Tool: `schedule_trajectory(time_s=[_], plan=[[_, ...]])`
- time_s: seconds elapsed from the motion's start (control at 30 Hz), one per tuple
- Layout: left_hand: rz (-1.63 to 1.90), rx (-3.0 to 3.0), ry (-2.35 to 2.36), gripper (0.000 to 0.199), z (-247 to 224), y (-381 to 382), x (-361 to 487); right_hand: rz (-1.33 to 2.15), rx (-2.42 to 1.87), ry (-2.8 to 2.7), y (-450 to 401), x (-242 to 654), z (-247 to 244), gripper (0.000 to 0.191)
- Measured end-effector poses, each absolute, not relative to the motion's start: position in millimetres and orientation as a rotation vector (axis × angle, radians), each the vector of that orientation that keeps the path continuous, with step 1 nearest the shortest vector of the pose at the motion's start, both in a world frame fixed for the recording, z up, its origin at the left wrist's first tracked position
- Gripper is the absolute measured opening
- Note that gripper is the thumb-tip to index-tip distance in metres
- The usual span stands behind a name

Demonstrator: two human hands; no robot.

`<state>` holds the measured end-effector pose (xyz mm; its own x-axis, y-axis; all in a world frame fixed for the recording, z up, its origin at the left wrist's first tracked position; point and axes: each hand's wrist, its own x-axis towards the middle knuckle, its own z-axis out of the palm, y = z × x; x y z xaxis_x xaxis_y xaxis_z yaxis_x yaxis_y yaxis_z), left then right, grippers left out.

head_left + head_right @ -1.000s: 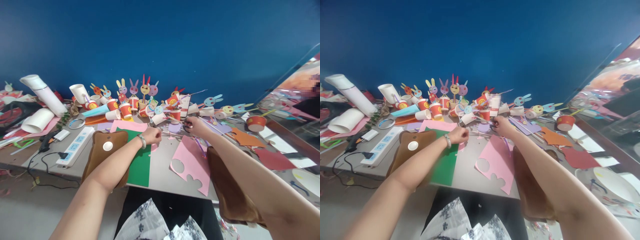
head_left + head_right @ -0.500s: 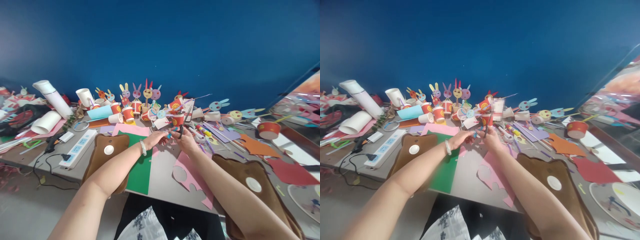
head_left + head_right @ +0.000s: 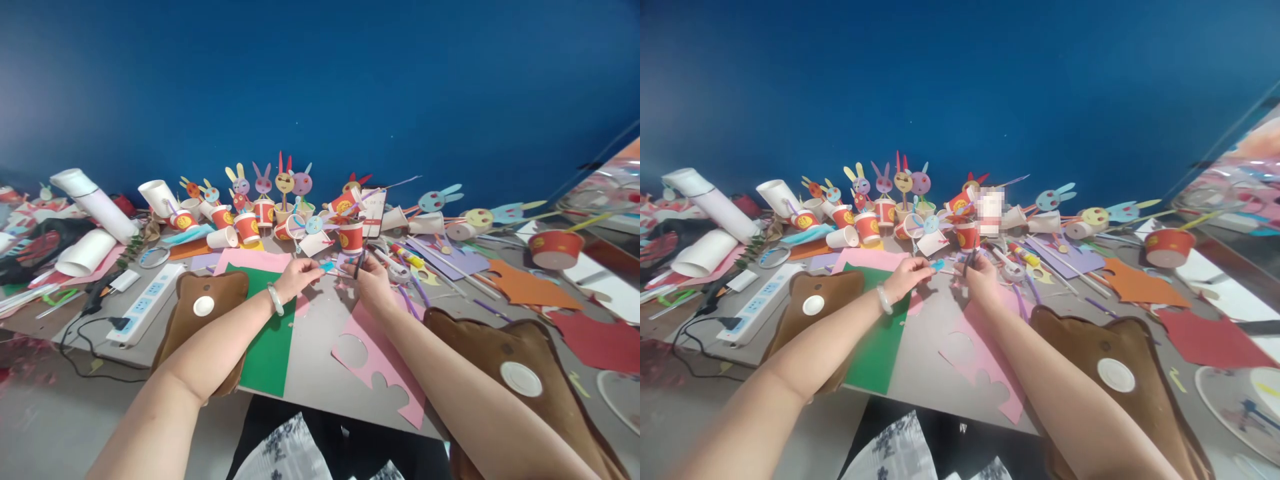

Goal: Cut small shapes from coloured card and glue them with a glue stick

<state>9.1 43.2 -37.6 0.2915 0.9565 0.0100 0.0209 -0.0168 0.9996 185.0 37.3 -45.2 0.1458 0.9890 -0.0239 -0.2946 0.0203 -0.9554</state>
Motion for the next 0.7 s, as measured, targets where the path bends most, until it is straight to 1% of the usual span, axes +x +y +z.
schedule_trajectory(time_s=[0.13,0.3,0.4,0.57,0.7], plan=[[0.995,1.421,1.096,0.037,-38.3,42.8,8.3,1.074,-1.147,-0.956,32.5,183.0,-42.8,0.035],[0.952,1.487,1.047,0.035,-39.8,41.8,8.2,1.195,-1.104,-1.137,28.2,180.2,-42.7,0.036],[0.935,1.542,1.013,0.034,-39.7,41.2,8.2,1.166,-1.134,-1.231,27.9,179.6,-46.2,0.037],[0.929,1.626,0.954,0.027,-38.5,40.2,7.8,1.197,-1.157,-1.202,29.1,180.3,-47.8,0.037],[0.925,1.635,0.927,0.025,-39.6,40.5,8.3,1.229,-1.158,-1.221,28.5,182.5,-44.5,0.033]])
